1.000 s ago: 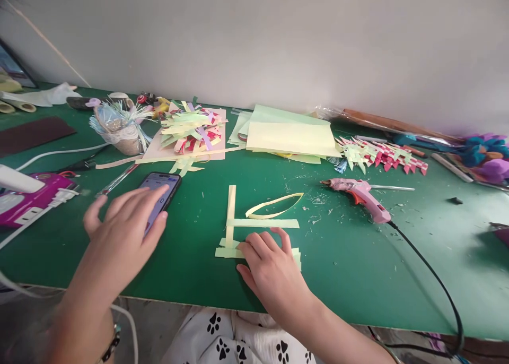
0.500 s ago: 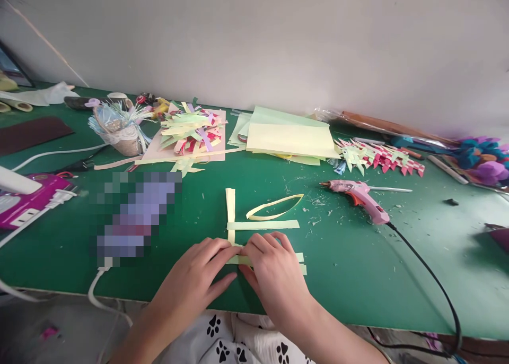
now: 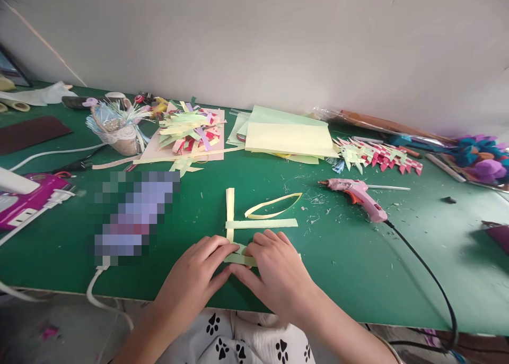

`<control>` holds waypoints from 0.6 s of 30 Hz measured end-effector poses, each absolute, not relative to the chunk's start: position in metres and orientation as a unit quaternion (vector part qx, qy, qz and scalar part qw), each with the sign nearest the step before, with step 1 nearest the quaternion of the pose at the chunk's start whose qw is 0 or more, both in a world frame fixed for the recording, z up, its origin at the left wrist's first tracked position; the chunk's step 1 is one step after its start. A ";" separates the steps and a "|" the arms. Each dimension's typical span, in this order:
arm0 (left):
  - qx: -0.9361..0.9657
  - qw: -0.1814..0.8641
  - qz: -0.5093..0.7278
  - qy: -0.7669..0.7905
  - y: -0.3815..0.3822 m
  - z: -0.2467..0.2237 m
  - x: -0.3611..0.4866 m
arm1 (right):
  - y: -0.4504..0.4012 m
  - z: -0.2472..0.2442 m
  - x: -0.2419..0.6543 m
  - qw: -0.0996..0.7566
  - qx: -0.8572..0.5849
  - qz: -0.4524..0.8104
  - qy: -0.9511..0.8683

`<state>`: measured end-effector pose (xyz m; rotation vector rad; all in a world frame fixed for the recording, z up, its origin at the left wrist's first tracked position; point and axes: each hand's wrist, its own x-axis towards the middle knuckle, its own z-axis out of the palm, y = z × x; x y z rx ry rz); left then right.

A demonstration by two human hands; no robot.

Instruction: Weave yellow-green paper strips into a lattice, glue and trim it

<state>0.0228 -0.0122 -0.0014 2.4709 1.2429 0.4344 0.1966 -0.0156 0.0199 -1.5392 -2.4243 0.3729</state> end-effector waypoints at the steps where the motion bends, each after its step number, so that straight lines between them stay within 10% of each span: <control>1: 0.869 0.171 0.153 0.439 -0.012 -0.002 0.023 | -0.016 0.020 0.196 0.120 -0.533 0.124 -0.828; 18: 0.873 0.129 0.159 0.442 -0.014 -0.003 0.026 | -0.014 0.019 0.194 0.068 -0.546 0.037 -0.834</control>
